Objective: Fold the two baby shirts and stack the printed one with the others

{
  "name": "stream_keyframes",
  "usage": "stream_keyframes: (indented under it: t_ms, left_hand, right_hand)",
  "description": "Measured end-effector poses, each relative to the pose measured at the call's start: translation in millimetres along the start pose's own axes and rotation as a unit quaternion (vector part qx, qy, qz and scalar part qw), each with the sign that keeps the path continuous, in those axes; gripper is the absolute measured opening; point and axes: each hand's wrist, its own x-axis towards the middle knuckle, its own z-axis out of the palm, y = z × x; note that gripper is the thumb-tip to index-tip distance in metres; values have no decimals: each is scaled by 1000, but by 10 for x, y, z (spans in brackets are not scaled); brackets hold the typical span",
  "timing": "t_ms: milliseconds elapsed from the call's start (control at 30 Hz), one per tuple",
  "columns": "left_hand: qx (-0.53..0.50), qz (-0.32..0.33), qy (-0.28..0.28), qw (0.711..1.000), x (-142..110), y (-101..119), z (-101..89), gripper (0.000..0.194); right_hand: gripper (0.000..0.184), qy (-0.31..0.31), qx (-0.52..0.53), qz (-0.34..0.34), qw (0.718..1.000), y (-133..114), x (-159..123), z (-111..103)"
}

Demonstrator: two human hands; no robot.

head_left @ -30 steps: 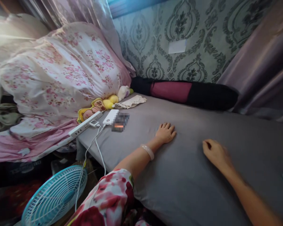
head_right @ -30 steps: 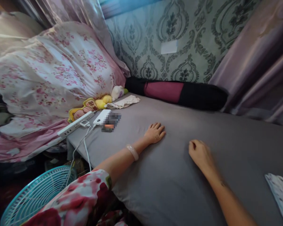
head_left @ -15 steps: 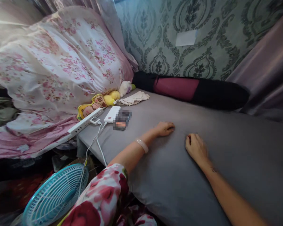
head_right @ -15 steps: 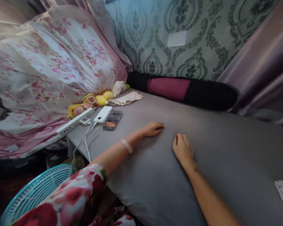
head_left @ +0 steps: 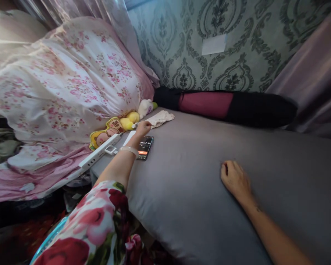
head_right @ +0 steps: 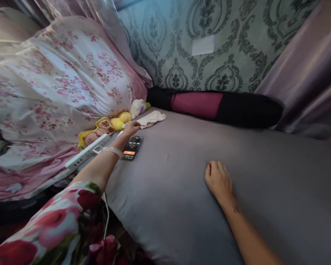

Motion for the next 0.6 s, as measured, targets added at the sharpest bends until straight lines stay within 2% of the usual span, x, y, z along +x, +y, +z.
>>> stream_keyframes:
  t_ms: [133,267,367,467,600]
  left_hand:
    - [44,-67,22,997,160,-304,-168,34]
    - [77,-107,21,991,255,-444,-197,42]
    - [103,-107,-1,989,302,-469,-160,39]
    - [125,-99,-12,987,331,-449,-116,27]
    - [166,-73,26,983,335,-339,-83,21]
  right_hand:
    - [24,-2,0,-4,1000,8,2,10]
    - [24,4,-9,-4,1000,1,-2,8]
    - [24,5,-18,-2,1000,-11,-5,2]
    - [24,2,-20,1,1000,-19,-7,-1]
    - [25,6,-11,3,1000,-23,-5,-3]
